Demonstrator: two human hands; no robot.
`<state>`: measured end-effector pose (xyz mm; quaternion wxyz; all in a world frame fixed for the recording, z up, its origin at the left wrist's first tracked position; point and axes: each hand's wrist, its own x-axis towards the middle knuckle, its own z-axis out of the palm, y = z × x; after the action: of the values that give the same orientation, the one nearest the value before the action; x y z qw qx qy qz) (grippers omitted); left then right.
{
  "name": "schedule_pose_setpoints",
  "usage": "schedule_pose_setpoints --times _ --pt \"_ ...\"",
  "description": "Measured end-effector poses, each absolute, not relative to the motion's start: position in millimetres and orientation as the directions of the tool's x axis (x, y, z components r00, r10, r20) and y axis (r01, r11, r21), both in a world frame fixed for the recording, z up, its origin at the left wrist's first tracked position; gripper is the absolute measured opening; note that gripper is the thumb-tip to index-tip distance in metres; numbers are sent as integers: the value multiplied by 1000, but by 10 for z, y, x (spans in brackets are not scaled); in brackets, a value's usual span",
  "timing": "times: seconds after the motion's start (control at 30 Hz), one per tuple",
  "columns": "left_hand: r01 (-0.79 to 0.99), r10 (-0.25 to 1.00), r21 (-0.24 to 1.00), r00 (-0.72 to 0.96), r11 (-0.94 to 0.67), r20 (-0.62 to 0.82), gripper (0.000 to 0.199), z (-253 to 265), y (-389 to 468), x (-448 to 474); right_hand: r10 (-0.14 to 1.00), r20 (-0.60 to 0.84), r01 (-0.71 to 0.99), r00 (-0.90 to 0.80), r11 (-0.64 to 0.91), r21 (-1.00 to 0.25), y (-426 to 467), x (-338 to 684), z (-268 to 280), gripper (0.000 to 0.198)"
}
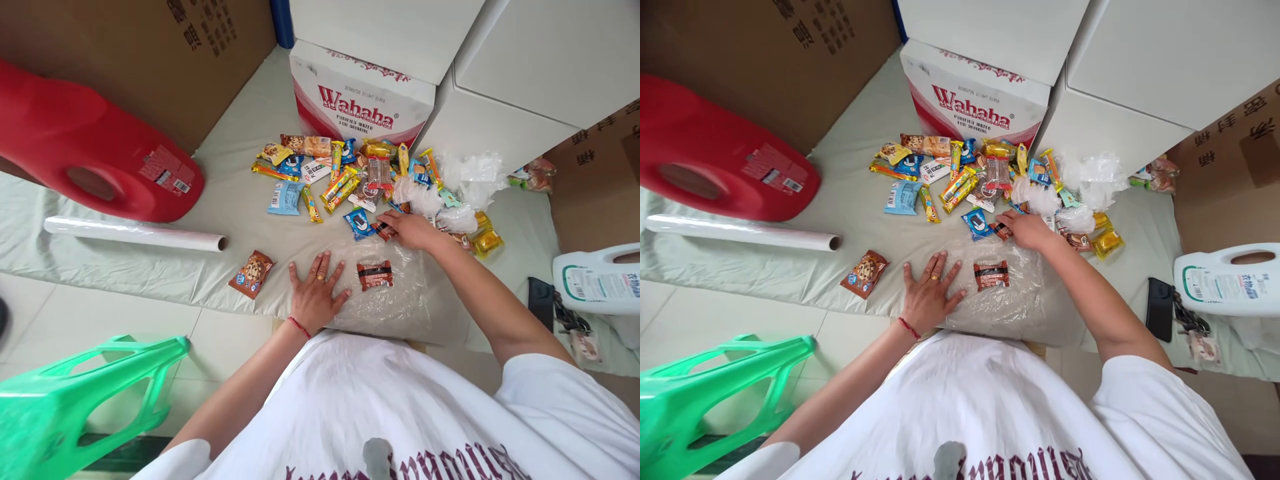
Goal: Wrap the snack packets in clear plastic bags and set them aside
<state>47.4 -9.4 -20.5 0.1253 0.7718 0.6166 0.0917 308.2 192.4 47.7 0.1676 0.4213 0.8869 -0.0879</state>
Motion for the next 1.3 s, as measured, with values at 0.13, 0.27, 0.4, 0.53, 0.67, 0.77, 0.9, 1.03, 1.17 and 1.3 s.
schedule_pose_setpoints --times 0.13,0.27,0.4,0.53,0.67,0.77,0.9,1.03,1.17,1.3 --pt "927 975 313 221 -206 -12 67 -203 -96 476 790 -262 819 -554 573 -4 1862 3213 764 62" --pt "925 978 325 211 -196 -11 67 -201 -95 474 789 -66 783 -611 589 -200 1305 3349 1136 62" --pt "925 976 322 218 -200 -19 68 -199 -89 474 672 -261 721 -693 641 -265 837 3128 950 62" --pt "923 974 322 226 -209 -15 68 -193 -83 448 674 -363 761 -643 615 -208 689 2913 655 74" --pt "912 969 330 246 -241 29 64 -187 -117 340 713 -143 713 -687 621 -326 394 3054 665 74" --pt "908 962 319 252 -272 104 60 -198 -157 250 705 25 648 -709 665 -372 -28 3254 567 69" --pt "912 966 320 242 -257 86 56 -229 -141 216 778 10 740 -628 601 -302 -465 3411 227 43" --pt "915 975 339 217 -218 41 54 -247 -45 236 823 13 755 -569 528 -389 -315 3428 220 33" --pt "899 975 378 211 -221 67 50 -253 48 185 810 26 649 -586 489 -582 298 3404 502 28" --pt "867 957 420 192 -269 215 48 -264 -17 48 830 -150 664 -537 307 -682 837 3325 530 24"
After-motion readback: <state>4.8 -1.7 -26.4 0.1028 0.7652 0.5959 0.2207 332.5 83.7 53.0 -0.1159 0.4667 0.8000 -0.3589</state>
